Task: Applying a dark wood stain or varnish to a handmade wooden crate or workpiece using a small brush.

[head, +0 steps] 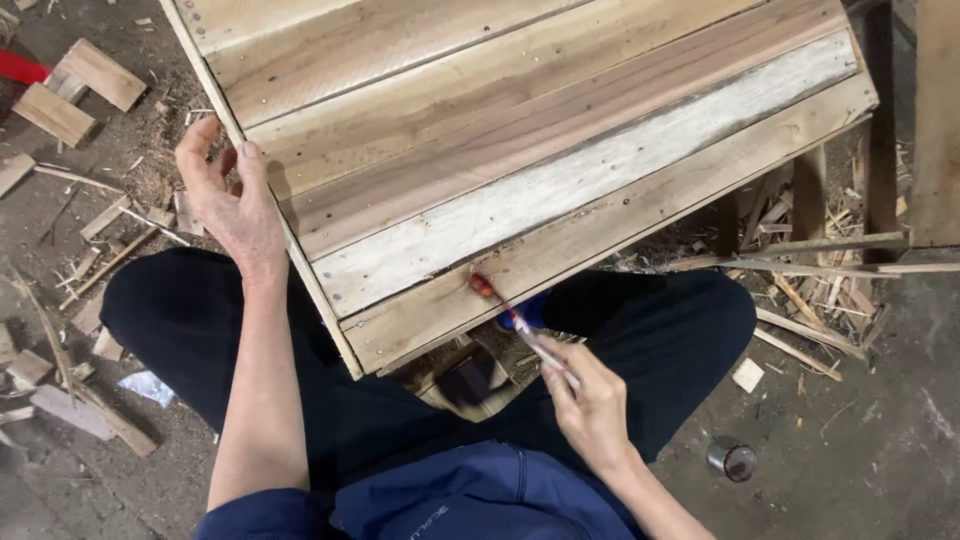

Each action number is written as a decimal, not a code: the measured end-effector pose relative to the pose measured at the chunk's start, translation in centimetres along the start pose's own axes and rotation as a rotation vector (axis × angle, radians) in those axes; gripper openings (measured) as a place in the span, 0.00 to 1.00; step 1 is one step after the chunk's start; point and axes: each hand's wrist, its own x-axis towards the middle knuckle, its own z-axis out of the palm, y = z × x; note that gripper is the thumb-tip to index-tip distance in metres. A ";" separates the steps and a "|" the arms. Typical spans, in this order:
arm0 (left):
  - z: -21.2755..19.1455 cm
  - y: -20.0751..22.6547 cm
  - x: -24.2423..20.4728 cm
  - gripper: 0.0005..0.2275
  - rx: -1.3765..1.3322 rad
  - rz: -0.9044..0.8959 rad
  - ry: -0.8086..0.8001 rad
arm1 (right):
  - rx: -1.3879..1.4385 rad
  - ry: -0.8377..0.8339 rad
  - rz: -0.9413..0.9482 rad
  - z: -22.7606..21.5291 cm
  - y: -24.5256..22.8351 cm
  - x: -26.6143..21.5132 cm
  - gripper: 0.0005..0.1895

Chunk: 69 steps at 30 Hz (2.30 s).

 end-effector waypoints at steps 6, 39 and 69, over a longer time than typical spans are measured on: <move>-0.1 -0.3 -0.2 0.14 -0.030 -0.005 -0.011 | -0.192 0.362 0.215 -4.6 6.3 1.9 0.15; -0.4 -4.1 -0.7 0.14 -0.072 -0.066 -0.023 | -0.162 0.480 0.166 -4.6 10.9 2.2 0.14; -0.5 -1.0 -0.5 0.16 -0.114 -0.111 -0.082 | -0.088 0.355 0.228 -2.5 4.8 1.9 0.14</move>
